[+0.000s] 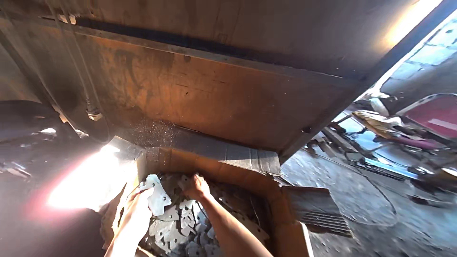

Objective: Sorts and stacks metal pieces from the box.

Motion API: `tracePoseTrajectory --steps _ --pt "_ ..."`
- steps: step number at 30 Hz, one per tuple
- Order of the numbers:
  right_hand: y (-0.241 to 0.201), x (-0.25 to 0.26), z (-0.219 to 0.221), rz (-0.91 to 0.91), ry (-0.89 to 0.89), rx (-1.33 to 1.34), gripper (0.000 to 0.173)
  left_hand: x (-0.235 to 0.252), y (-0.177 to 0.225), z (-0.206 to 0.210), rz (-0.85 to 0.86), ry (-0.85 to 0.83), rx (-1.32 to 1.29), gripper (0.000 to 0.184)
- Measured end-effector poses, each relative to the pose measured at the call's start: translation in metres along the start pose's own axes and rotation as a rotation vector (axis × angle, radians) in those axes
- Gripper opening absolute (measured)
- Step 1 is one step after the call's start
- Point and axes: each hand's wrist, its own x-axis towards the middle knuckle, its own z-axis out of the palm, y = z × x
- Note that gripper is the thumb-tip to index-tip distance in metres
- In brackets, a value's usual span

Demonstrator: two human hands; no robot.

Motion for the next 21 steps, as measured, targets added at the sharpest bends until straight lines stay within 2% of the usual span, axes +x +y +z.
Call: tracePoseTrajectory --steps 4,7,10,15,17,21 --pt "-0.002 -0.013 -0.022 0.073 0.051 0.098 0.049 0.002 -0.001 -0.004 0.03 -0.041 -0.028 0.015" --pt "0.004 -0.023 -0.016 0.21 0.12 0.317 0.058 0.006 -0.001 -0.007 0.059 -0.082 -0.008 0.019" --pt "0.008 -0.034 0.012 0.306 0.194 0.52 0.068 0.004 0.002 -0.008 0.054 -0.072 -0.005 0.017" --pt "-0.017 -0.036 0.033 0.353 0.157 0.353 0.072 0.004 -0.002 -0.017 0.142 -0.107 -0.048 0.014" --pt "-0.027 -0.035 0.032 0.382 0.147 0.304 0.074 0.005 -0.006 -0.024 0.208 -0.163 -0.089 0.016" --pt "-0.036 -0.036 0.019 0.341 0.149 0.281 0.076 0.008 -0.006 -0.032 0.203 -0.193 -0.131 0.016"
